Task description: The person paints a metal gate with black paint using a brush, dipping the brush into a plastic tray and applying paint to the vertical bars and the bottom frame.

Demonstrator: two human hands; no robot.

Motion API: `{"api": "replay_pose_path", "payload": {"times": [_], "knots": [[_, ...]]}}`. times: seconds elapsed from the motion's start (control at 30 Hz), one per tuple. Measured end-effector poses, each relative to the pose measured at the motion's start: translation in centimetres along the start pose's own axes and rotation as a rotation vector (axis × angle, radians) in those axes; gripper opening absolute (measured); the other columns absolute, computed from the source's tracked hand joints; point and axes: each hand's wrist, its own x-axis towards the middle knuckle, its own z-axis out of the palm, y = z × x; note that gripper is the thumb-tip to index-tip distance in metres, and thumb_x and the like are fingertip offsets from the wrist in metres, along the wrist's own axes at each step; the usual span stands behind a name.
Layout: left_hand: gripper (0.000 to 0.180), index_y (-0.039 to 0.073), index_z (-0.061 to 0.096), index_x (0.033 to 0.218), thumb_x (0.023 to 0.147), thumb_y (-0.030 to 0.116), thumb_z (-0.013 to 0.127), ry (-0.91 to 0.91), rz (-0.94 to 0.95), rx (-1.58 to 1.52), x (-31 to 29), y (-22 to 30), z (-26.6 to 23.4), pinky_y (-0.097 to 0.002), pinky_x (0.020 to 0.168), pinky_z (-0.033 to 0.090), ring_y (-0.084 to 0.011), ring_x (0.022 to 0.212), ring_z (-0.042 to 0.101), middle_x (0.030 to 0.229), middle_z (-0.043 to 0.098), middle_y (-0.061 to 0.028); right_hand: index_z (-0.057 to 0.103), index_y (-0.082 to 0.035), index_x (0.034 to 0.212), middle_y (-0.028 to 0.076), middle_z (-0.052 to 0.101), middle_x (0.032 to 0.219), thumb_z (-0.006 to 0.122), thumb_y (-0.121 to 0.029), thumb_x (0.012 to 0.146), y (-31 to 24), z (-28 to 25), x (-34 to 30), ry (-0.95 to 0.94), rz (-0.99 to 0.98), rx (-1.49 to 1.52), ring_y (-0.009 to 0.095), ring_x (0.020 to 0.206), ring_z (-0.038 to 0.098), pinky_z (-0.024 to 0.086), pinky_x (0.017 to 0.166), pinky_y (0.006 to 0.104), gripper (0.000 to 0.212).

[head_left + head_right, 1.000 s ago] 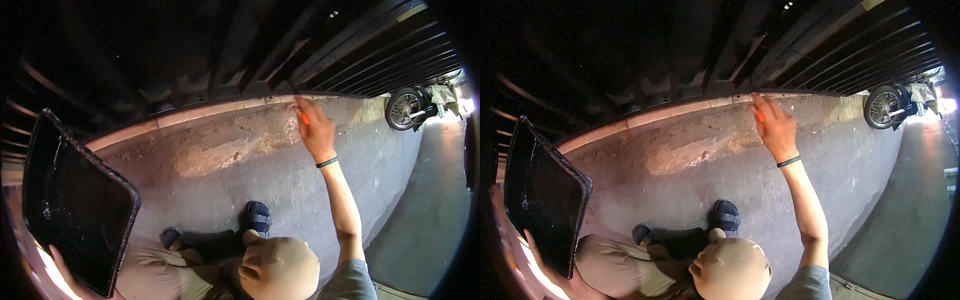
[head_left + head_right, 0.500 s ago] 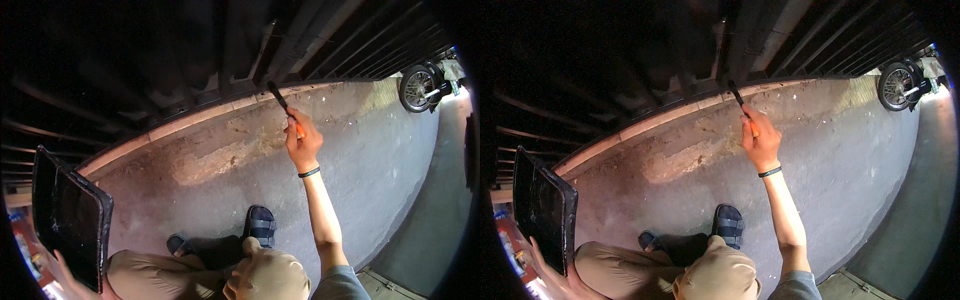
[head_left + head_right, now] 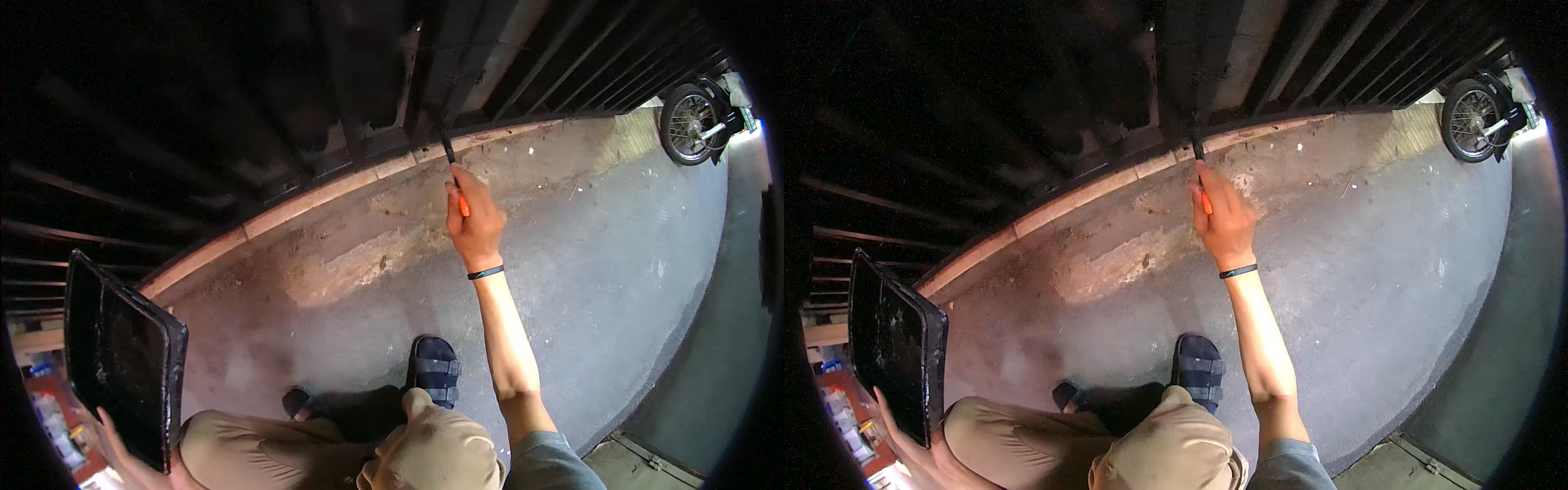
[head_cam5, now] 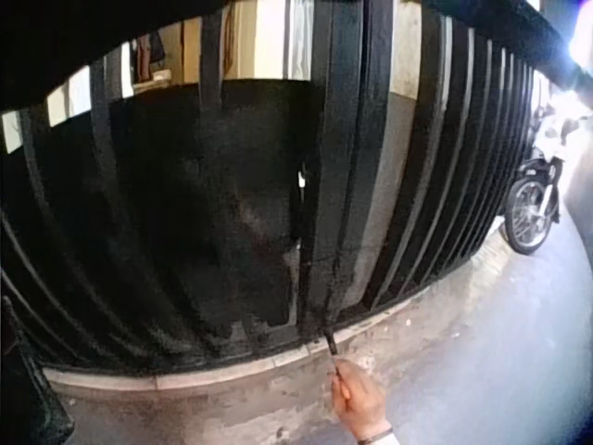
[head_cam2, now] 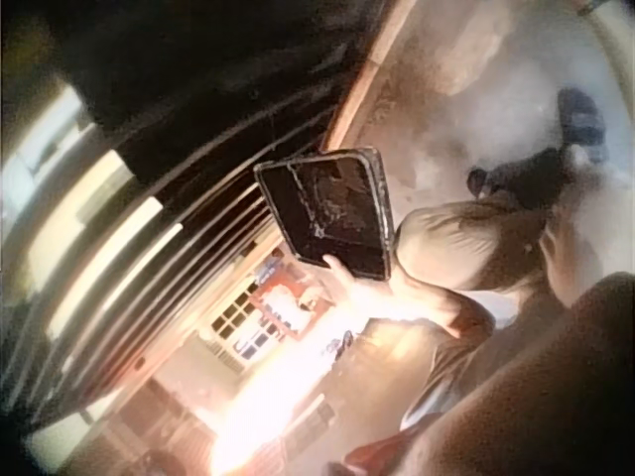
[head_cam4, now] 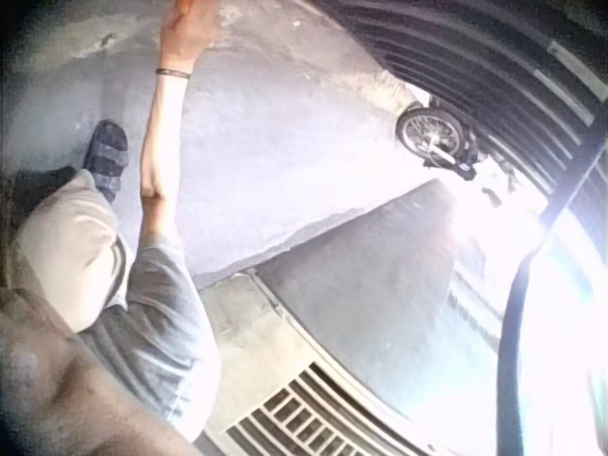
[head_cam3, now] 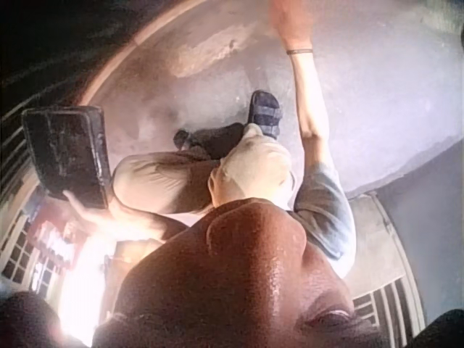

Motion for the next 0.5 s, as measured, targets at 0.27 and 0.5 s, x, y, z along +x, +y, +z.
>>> {"api": "replay_pose_path", "payload": {"times": [0.27,0.5], "knots": [[0.08,0.0,0.042,0.161,0.093,0.033,0.069,0.001,-0.003,-0.004,0.3,-0.1,0.1,-0.0508,0.127,0.029,-0.0435,0.151,0.04,0.16,0.044,-0.0277,0.072,-0.005,0.126,0.015,0.076,0.11,0.077,-0.008,0.093,-0.3,0.9,0.5,0.038,-0.011,0.045,0.032,0.089,0.075,0.06,0.071,0.0375,0.034],[0.08,0.0,0.042,0.161,0.092,0.031,0.068,-0.016,-0.001,0.017,0.6,-0.2,0.0,-0.0508,0.128,0.029,-0.0437,0.151,0.039,0.16,0.044,-0.0275,0.072,-0.005,0.125,0.015,0.075,0.112,0.077,-0.008,0.093,-0.7,0.0,1.4,0.134,-0.033,0.105,0.031,0.088,0.075,0.06,0.069,0.0368,0.032]]}}
